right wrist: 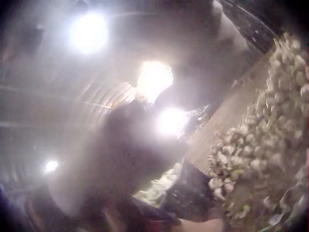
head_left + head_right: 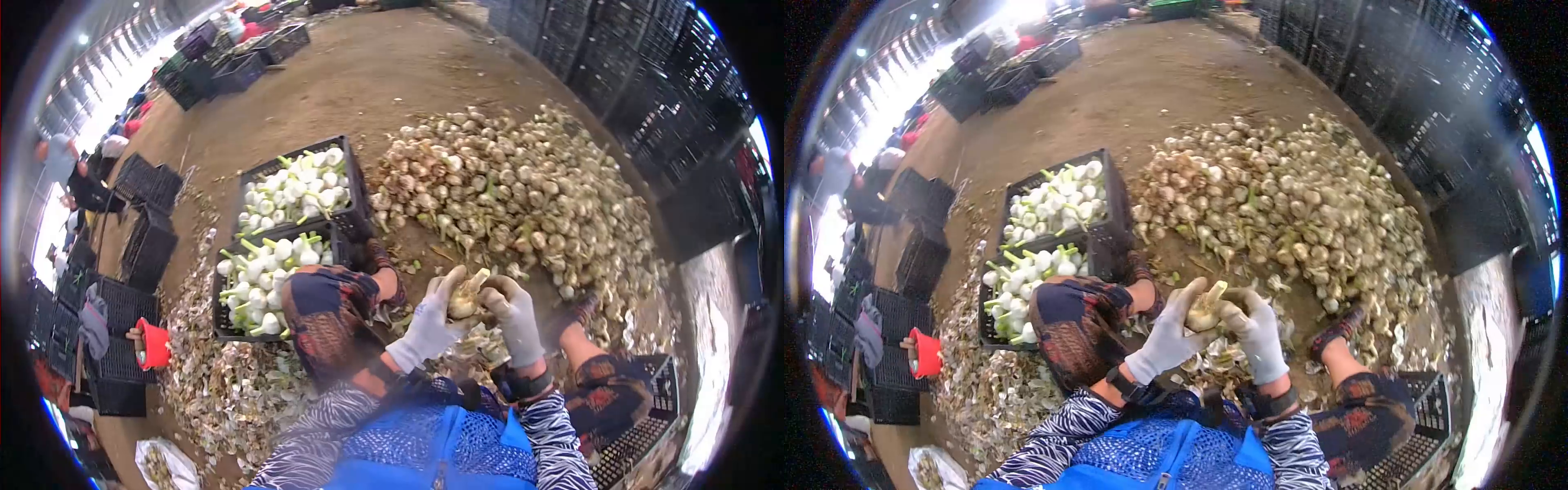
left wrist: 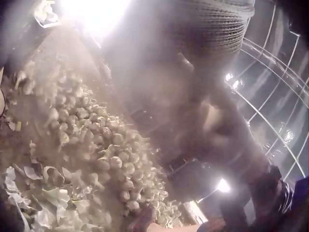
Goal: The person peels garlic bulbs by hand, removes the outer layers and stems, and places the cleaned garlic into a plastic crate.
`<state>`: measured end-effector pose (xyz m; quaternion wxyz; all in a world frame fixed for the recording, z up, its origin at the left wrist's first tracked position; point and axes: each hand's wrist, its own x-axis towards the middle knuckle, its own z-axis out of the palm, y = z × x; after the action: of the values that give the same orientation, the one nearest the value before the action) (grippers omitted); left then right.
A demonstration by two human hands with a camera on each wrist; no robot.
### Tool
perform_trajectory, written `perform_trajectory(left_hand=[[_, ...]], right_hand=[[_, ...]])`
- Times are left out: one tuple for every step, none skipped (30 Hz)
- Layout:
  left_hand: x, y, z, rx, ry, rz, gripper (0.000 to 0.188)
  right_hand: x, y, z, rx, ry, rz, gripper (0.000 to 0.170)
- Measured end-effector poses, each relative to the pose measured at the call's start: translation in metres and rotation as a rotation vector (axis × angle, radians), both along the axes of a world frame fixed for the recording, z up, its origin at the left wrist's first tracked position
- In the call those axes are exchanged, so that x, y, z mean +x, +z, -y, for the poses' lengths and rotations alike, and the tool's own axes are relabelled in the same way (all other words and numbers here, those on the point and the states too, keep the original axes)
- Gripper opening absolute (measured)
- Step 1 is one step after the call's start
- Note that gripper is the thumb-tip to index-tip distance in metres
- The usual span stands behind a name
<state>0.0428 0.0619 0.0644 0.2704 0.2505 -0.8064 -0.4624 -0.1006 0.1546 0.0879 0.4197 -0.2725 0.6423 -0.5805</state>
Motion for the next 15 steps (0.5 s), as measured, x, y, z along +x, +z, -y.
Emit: perform_trajectory(left_hand=[[-0.001,0.003,-0.006,-0.01,0.004,-0.015,0.081],[-0.001,0.005,-0.01,-0.011,-0.01,-0.017,0.081],[0.0,0.005,-0.013,-0.029,-0.015,-0.007,0.08],[0.001,0.007,-0.016,-0.047,-0.018,0.004,0.08],[0.001,0.01,-0.017,-0.035,-0.022,0.002,0.079],[0.002,0.01,-0.018,-0.033,-0.028,0.002,0.079],[0.003,0.009,-0.018,0.0,-0.038,0.011,0.079],[0.003,0.007,-0.018,0.033,-0.049,0.021,0.078],[0.004,0.002,-0.016,-0.025,-0.058,0.009,0.078],[0.004,-0.003,-0.015,-0.02,-0.065,0.009,0.078],[0.004,-0.007,-0.015,-0.019,-0.091,0.002,0.079],[0.004,-0.007,-0.015,-0.02,-0.116,-0.006,0.081],[0.002,-0.006,-0.019,0.226,-0.167,-0.089,0.079],[0.002,-0.004,-0.021,0.228,-0.17,-0.087,0.079],[0.002,0.004,-0.024,0.636,-0.214,-0.2,0.078]], right_hand=[[0.004,0.0,-0.001,-0.075,0.009,0.07,0.033],[0.01,-0.001,-0.001,-0.152,0.022,0.139,0.031],[0.014,-0.005,-0.001,-0.144,-0.009,0.114,0.025],[0.016,-0.005,-0.003,-0.146,-0.018,0.114,0.025],[0.016,-0.002,-0.004,-0.126,0.0,0.104,0.023],[0.015,0.002,-0.006,-0.104,0.019,0.094,0.022],[0.013,0.006,-0.009,-0.109,0.059,0.163,0.018],[0.009,0.006,-0.011,-0.107,0.051,0.162,0.018],[0.004,0.005,-0.013,-0.108,0.09,0.262,0.017],[0.0,0.003,-0.016,-0.107,0.13,0.363,0.017],[-0.002,-0.002,-0.018,-0.114,0.123,0.372,0.018],[-0.005,-0.011,-0.018,-0.112,0.117,0.371,0.018],[-0.008,-0.02,-0.018,-0.153,0.119,0.154,0.018],[-0.01,-0.026,-0.018,-0.191,0.12,-0.063,0.018],[-0.009,-0.025,-0.019,-0.159,0.078,-0.029,0.016]])
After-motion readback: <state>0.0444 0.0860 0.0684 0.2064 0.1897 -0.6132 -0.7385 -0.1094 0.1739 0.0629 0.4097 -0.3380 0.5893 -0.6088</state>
